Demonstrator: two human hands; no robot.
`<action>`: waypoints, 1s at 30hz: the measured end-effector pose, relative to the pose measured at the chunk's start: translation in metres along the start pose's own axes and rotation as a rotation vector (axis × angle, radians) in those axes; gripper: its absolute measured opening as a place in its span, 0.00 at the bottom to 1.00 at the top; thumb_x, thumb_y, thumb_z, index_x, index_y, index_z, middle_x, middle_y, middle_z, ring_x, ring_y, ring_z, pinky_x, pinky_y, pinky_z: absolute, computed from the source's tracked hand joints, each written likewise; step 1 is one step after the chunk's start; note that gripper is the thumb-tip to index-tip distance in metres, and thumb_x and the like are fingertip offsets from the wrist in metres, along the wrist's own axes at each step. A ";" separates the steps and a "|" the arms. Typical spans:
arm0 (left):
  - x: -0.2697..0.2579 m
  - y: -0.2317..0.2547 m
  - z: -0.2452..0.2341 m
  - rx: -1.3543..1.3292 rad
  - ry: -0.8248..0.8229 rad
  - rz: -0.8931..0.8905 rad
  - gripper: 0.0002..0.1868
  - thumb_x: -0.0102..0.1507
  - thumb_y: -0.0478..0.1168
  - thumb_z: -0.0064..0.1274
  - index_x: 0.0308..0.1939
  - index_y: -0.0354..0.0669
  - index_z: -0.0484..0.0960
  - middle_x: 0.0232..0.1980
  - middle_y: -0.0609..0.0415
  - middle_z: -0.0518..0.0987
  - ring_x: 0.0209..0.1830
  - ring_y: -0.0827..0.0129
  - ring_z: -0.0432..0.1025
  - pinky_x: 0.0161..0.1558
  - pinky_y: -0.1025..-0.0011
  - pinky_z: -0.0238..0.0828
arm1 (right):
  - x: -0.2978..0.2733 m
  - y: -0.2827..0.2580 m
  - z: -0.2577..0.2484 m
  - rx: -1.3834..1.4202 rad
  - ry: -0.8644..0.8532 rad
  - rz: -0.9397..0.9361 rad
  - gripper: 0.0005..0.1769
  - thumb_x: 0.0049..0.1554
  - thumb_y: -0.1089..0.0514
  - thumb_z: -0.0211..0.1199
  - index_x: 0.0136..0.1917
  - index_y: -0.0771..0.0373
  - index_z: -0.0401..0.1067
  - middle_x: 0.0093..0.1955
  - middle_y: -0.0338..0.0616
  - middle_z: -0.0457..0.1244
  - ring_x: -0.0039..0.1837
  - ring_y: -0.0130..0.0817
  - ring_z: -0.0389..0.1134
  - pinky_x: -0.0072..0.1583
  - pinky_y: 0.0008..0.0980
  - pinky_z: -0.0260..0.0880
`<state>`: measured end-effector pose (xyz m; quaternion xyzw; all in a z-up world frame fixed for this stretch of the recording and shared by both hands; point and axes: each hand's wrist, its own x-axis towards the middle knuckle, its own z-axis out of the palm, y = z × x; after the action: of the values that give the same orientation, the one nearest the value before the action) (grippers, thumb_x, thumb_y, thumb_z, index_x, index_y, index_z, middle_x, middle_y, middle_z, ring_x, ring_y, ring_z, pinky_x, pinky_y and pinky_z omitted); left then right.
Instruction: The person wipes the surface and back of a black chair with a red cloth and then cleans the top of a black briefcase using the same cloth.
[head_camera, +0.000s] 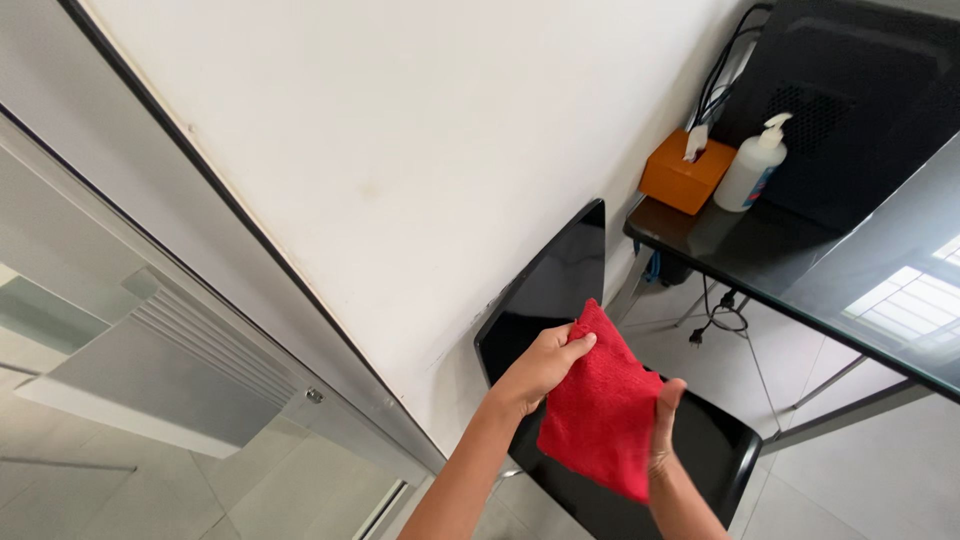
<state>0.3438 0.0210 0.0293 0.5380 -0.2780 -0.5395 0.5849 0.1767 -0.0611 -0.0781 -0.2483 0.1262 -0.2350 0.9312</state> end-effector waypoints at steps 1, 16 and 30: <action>-0.001 -0.003 -0.003 -0.005 0.003 -0.009 0.19 0.72 0.46 0.47 0.58 0.36 0.79 0.53 0.50 0.83 0.51 0.68 0.78 0.53 0.68 0.75 | 0.001 -0.001 0.000 0.003 0.008 0.007 0.64 0.36 0.13 0.61 0.72 0.58 0.64 0.65 0.51 0.67 0.66 0.52 0.70 0.61 0.54 0.73; -0.045 -0.043 -0.066 1.175 0.790 0.736 0.17 0.70 0.34 0.45 0.61 0.34 0.76 0.66 0.40 0.76 0.70 0.50 0.65 0.65 0.59 0.66 | 0.084 -0.001 0.026 -0.770 0.467 -0.382 0.27 0.67 0.38 0.53 0.66 0.62 0.63 0.60 0.44 0.60 0.63 0.36 0.62 0.65 0.44 0.64; -0.036 -0.084 -0.102 0.580 0.700 0.516 0.13 0.69 0.35 0.49 0.57 0.35 0.74 0.49 0.36 0.84 0.51 0.49 0.81 0.47 0.59 0.76 | 0.151 0.099 0.056 -1.278 0.058 -0.659 0.38 0.72 0.43 0.46 0.84 0.67 0.43 0.87 0.59 0.40 0.87 0.50 0.37 0.80 0.41 0.39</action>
<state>0.3986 0.1010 -0.0666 0.7400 -0.3274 -0.0667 0.5838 0.3629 -0.0386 -0.1007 -0.7636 0.1824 -0.3906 0.4807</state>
